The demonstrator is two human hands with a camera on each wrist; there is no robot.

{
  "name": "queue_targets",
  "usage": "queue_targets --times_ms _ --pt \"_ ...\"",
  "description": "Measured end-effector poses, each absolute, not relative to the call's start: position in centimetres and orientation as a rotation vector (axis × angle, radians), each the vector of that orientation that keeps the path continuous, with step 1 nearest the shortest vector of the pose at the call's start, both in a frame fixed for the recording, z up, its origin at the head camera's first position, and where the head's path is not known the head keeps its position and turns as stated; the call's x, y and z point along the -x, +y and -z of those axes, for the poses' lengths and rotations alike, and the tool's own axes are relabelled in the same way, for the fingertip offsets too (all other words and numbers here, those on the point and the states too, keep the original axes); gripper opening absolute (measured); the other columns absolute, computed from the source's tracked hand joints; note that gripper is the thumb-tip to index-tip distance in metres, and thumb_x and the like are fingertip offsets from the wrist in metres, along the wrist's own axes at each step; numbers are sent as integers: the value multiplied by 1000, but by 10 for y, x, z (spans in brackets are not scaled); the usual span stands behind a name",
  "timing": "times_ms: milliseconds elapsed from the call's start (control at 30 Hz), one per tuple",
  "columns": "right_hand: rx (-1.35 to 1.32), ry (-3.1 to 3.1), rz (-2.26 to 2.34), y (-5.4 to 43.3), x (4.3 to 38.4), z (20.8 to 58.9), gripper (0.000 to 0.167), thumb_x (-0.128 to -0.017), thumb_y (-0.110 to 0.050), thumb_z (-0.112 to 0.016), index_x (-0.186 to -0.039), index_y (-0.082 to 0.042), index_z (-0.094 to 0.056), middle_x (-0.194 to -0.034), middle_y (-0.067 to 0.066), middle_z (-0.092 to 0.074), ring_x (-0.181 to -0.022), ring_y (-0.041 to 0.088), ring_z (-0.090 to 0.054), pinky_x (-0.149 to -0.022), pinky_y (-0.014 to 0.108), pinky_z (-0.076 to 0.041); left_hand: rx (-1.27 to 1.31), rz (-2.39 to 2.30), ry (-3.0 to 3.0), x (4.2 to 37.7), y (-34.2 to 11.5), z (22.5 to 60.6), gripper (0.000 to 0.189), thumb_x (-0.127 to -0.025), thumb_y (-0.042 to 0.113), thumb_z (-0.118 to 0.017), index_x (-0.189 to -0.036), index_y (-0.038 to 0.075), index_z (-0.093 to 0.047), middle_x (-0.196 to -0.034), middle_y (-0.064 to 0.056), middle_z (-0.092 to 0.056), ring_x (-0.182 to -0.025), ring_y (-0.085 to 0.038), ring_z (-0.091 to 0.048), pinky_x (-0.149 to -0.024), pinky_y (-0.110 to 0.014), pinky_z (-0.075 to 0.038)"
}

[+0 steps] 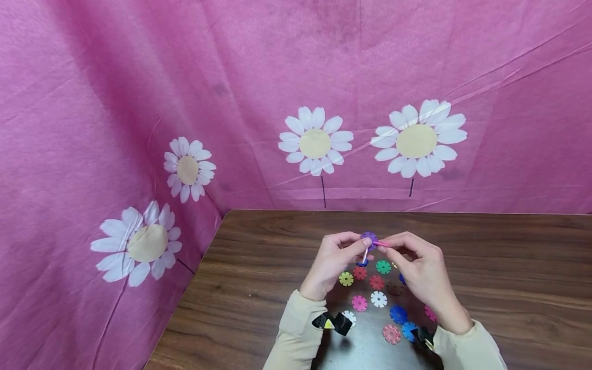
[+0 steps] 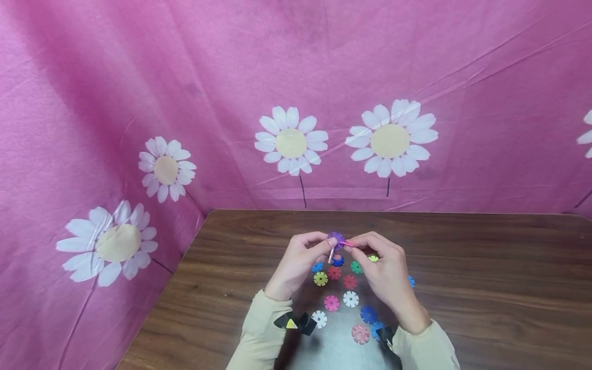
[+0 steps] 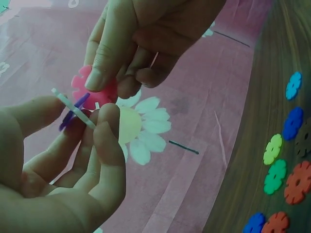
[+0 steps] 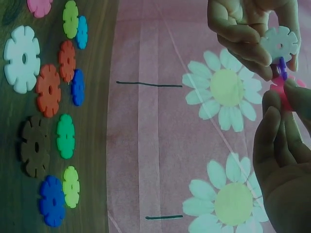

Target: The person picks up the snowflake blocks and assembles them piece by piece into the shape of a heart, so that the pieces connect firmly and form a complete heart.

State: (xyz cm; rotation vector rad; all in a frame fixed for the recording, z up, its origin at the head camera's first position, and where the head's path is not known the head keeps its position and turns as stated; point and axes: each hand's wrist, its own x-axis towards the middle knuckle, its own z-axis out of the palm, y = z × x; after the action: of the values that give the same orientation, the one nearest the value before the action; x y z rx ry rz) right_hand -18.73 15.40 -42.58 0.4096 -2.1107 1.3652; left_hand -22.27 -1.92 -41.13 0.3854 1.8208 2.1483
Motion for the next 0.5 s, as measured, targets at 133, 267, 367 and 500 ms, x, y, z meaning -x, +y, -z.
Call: queue_targets --times_ms 133,267,367,500 --pt "-453 -2103 -1375 157 188 426 19 -79 11 -71 -88 -6 -72 -88 -13 -68 -75 -4 -62 -62 11 -50 -365 -2151 1758 222 -17 411 28 -93 9 -62 -109 -13 -64 -91 -5 -70 -68 -10 -67 -67 -21 -54" --pt "-508 -2106 -1389 157 188 426 18 -80 11 -70 -89 -4 -72 -89 -11 -67 -77 -2 -61 -63 12 -50 -373 -2161 1740 221 -16 412 28 -93 8 -61 -110 -14 -63 -90 -9 -70 -68 -10 -66 -65 -21 -54" --pt "-517 -2125 -1370 158 188 425 22 -79 10 -71 -89 -10 -72 -89 -8 -67 -75 -2 -59 -62 12 -49 -376 -2148 1764 222 -16 413 28 -94 9 -61 -108 -14 -64 -91 -11 -70 -68 -9 -67 -67 -22 -56" --pt "-531 -2143 -1346 161 188 423 26 -78 9 -73 -90 -13 -71 -89 -5 -67 -75 -1 -58 -62 12 -48 -375 -2129 1796 222 -17 414 27 -93 11 -62 -107 -13 -65 -93 -14 -71 -70 -8 -67 -74 -28 -58"
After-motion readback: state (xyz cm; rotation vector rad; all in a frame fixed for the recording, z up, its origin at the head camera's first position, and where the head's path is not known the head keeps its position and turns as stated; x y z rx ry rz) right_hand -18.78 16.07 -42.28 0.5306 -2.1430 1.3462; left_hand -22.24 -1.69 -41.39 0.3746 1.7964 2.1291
